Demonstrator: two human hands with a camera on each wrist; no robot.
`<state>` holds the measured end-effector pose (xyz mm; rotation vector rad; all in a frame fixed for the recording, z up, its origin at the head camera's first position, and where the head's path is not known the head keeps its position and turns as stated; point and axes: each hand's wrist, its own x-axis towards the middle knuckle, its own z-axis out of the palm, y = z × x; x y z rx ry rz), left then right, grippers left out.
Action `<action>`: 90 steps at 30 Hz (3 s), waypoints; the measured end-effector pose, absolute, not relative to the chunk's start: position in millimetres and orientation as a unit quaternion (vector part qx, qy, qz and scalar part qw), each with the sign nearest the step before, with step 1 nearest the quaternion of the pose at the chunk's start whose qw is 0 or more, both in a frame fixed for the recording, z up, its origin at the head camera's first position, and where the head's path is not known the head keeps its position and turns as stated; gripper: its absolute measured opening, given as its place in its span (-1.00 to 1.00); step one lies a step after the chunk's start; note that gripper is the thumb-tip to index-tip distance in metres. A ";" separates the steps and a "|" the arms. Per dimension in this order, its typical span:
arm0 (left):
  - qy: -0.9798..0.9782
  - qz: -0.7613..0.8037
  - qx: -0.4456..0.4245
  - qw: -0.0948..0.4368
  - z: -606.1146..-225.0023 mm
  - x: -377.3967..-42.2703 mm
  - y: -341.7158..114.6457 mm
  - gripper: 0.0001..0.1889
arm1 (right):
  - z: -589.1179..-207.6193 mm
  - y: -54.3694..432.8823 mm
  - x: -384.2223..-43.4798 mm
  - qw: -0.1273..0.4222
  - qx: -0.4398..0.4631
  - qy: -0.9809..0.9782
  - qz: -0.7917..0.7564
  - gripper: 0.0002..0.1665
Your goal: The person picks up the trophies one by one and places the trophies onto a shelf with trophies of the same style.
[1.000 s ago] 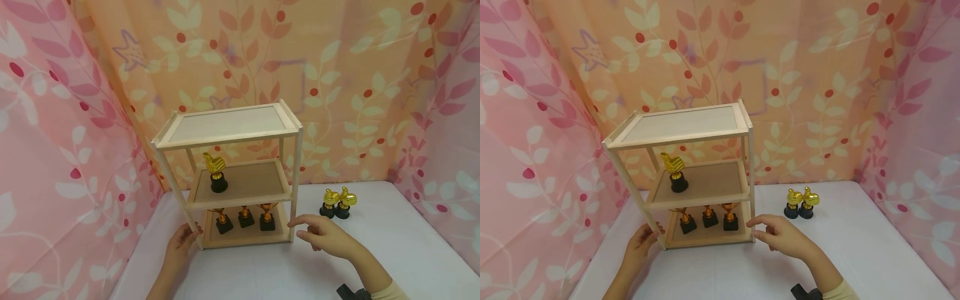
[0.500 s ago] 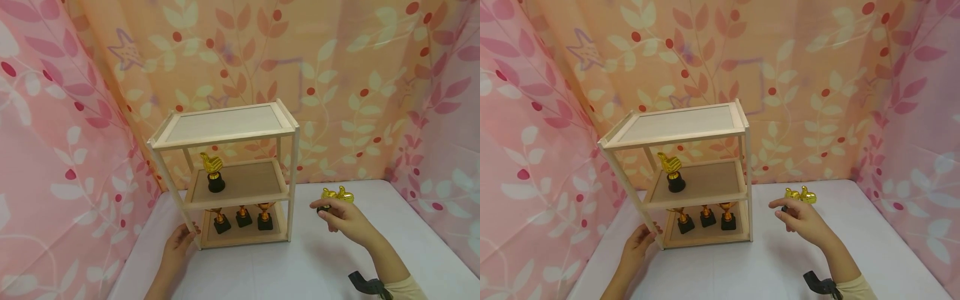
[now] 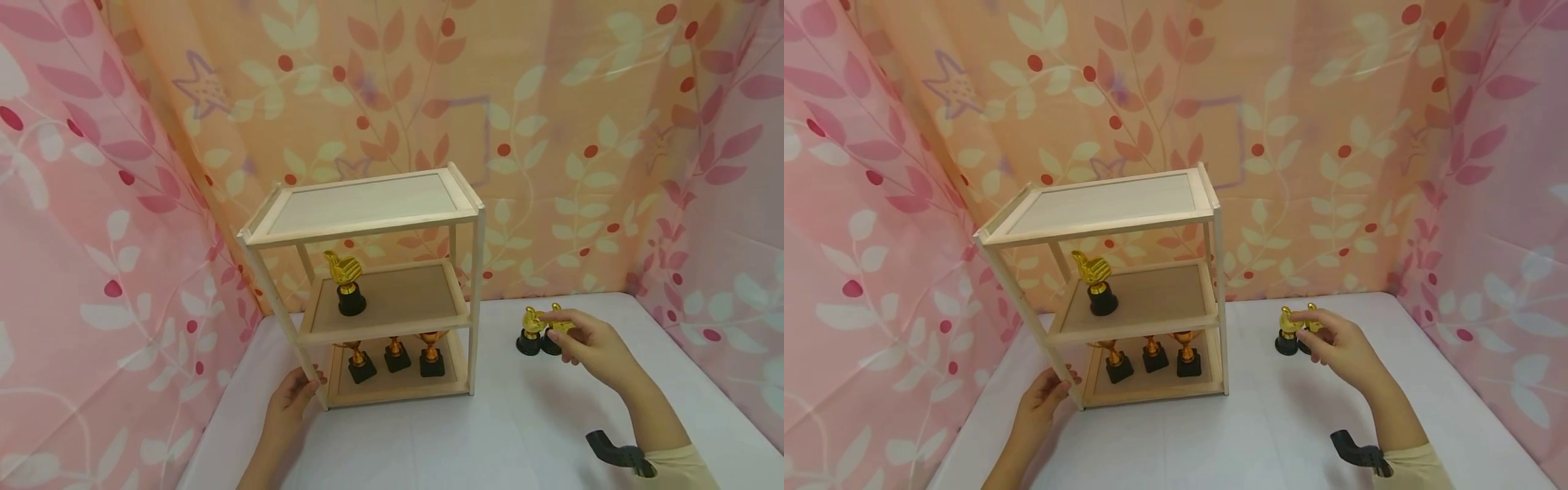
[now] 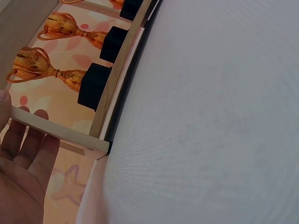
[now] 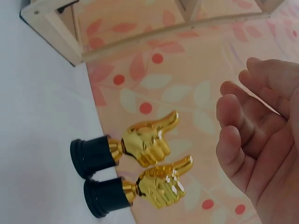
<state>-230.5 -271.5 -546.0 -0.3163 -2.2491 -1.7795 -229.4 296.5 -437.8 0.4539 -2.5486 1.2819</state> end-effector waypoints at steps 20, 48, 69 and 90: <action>-0.773 -0.610 -0.107 0.136 -543.4 -229.6 -274.3 -0.69 | -473.9 355.2 -250.9 0.147 0.034 -0.899 0.412 -0.41; -0.770 -0.604 -0.149 0.141 -547.7 -231.7 -274.4 -0.68 | -549.0 373.4 -296.3 -0.031 0.026 -0.825 0.564 -0.08; -0.764 -0.618 -0.130 0.133 -547.7 -229.6 -273.1 -0.66 | -550.5 363.3 -299.4 -0.030 -0.012 -0.855 0.517 -0.11; -0.776 -0.596 -0.139 0.152 -547.5 -233.7 -273.1 -0.66 | -492.0 356.7 -262.8 0.141 -0.066 -0.887 0.435 -0.21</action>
